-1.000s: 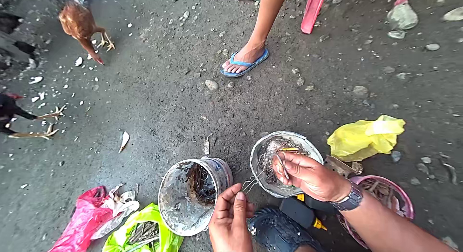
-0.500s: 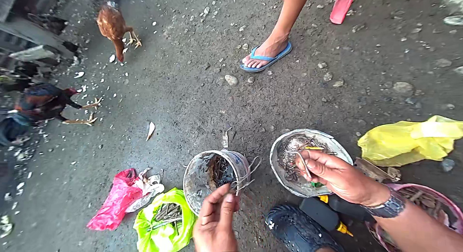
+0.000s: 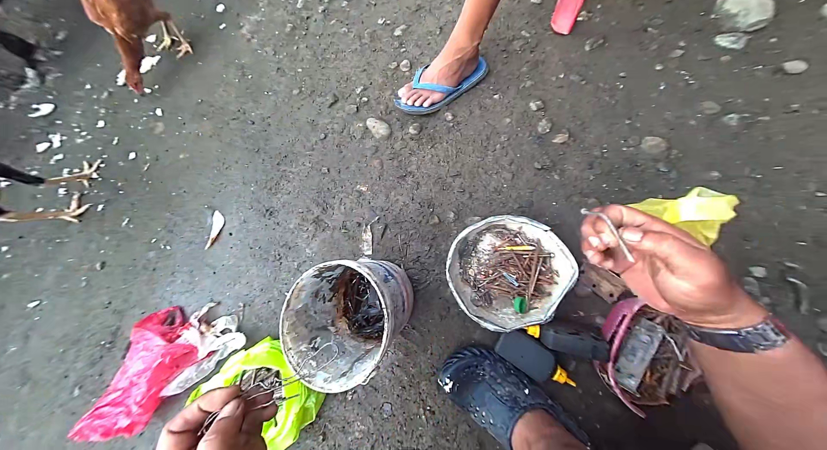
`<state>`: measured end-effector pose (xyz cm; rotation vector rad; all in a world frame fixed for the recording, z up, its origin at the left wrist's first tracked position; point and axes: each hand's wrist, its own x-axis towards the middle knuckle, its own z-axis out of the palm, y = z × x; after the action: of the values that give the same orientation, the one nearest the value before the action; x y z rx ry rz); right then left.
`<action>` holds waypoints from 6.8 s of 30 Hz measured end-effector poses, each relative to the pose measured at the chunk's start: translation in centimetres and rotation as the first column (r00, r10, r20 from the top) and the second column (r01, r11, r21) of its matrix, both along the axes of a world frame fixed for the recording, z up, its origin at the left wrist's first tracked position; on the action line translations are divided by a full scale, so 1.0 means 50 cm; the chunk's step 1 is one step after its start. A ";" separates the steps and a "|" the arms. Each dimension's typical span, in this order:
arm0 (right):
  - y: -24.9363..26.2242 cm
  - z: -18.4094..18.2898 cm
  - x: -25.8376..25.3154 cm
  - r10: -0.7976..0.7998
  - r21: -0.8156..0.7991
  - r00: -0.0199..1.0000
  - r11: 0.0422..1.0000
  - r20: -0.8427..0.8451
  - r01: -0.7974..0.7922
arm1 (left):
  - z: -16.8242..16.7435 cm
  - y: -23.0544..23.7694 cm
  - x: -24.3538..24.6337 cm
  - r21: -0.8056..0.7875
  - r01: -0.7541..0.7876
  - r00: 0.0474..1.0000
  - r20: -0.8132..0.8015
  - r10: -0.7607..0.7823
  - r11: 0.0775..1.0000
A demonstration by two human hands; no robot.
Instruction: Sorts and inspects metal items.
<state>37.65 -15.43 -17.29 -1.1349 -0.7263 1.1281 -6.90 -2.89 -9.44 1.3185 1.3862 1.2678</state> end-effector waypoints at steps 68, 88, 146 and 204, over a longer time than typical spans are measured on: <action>0.012 -0.081 -0.086 0.168 -0.259 0.593 0.963 0.787 0.070 | -0.020 -0.004 0.050 -0.329 0.122 0.982 -0.095 -0.161 0.936; 0.073 -0.224 -0.175 0.679 -0.686 0.116 0.727 0.725 0.028 | -0.134 -0.068 0.251 -0.234 0.416 0.730 -0.490 -0.476 0.879; -0.012 -0.118 -0.127 -0.094 -0.373 0.927 0.926 -0.364 -0.052 | -0.194 -0.084 0.408 -0.728 0.507 0.730 0.647 0.219 0.462; -0.009 -0.040 -0.176 0.077 -0.136 0.870 0.977 -0.486 -0.163 | 0.037 -0.011 0.026 -0.143 0.396 0.864 -0.277 -0.421 0.907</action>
<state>28.88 -15.90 -19.32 -0.9026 -0.3152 1.5322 -5.61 -3.45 -7.57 1.6938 1.2503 0.7359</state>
